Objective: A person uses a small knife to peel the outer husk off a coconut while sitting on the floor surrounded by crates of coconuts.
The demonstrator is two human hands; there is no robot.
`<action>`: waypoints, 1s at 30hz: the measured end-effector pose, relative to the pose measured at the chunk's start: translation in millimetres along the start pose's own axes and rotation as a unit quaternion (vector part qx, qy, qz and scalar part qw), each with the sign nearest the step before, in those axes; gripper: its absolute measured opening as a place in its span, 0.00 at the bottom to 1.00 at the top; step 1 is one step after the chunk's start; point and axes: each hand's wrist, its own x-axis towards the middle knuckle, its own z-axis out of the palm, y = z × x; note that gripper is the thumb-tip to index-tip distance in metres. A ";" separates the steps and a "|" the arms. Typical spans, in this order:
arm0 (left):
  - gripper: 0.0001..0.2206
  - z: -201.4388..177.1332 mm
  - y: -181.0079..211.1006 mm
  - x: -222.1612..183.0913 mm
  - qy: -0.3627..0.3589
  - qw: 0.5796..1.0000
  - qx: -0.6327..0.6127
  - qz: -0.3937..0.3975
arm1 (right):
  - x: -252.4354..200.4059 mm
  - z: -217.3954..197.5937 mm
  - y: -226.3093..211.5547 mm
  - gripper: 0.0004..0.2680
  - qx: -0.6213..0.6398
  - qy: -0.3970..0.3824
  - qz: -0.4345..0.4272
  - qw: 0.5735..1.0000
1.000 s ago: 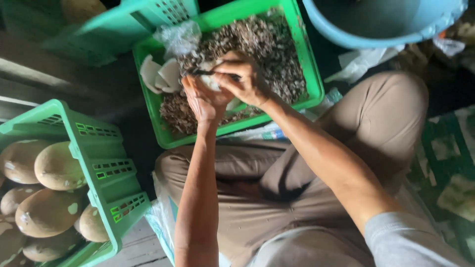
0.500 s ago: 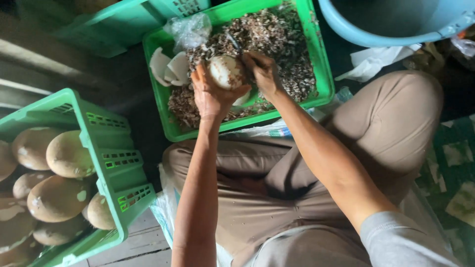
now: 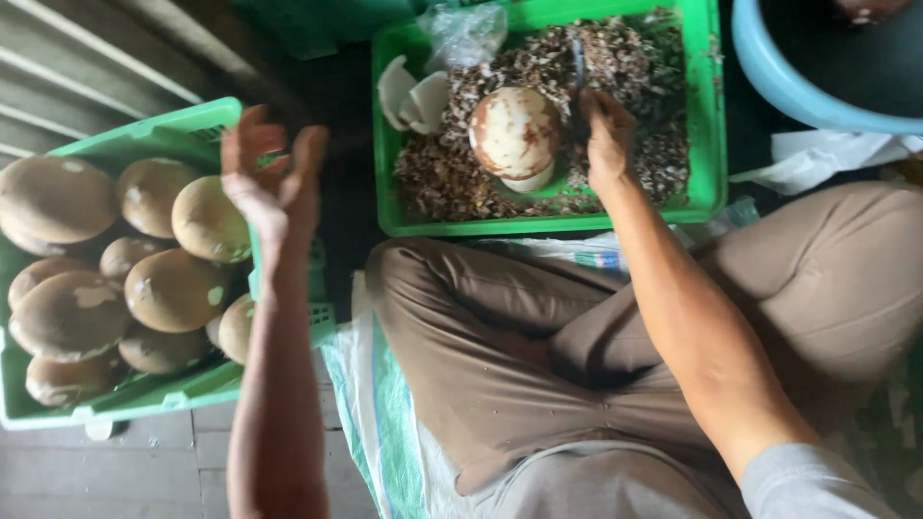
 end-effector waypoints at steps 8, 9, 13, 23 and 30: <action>0.15 -221.2 -81.7 -50.3 0.237 0.924 0.282 0.107 | 8.0 -12.6 16.6 0.09 -0.014 0.005 -0.002 1.000; 0.21 -248.6 -106.5 -66.0 0.268 0.907 0.317 0.069 | 4.3 -11.3 11.6 0.09 -0.023 0.012 0.014 1.000; 0.45 -314.0 -113.4 -118.3 0.216 0.782 0.429 -0.398 | 1.9 -7.8 7.3 0.08 -0.094 0.024 0.000 0.995; 0.34 -399.8 -138.3 -219.6 0.265 0.831 0.426 -0.241 | -11.4 8.2 -14.7 0.07 -0.110 0.045 0.062 0.991; 0.27 -312.8 -116.7 -170.8 0.232 0.888 0.392 -0.066 | 1.9 -10.8 6.5 0.08 -0.116 0.042 0.010 0.992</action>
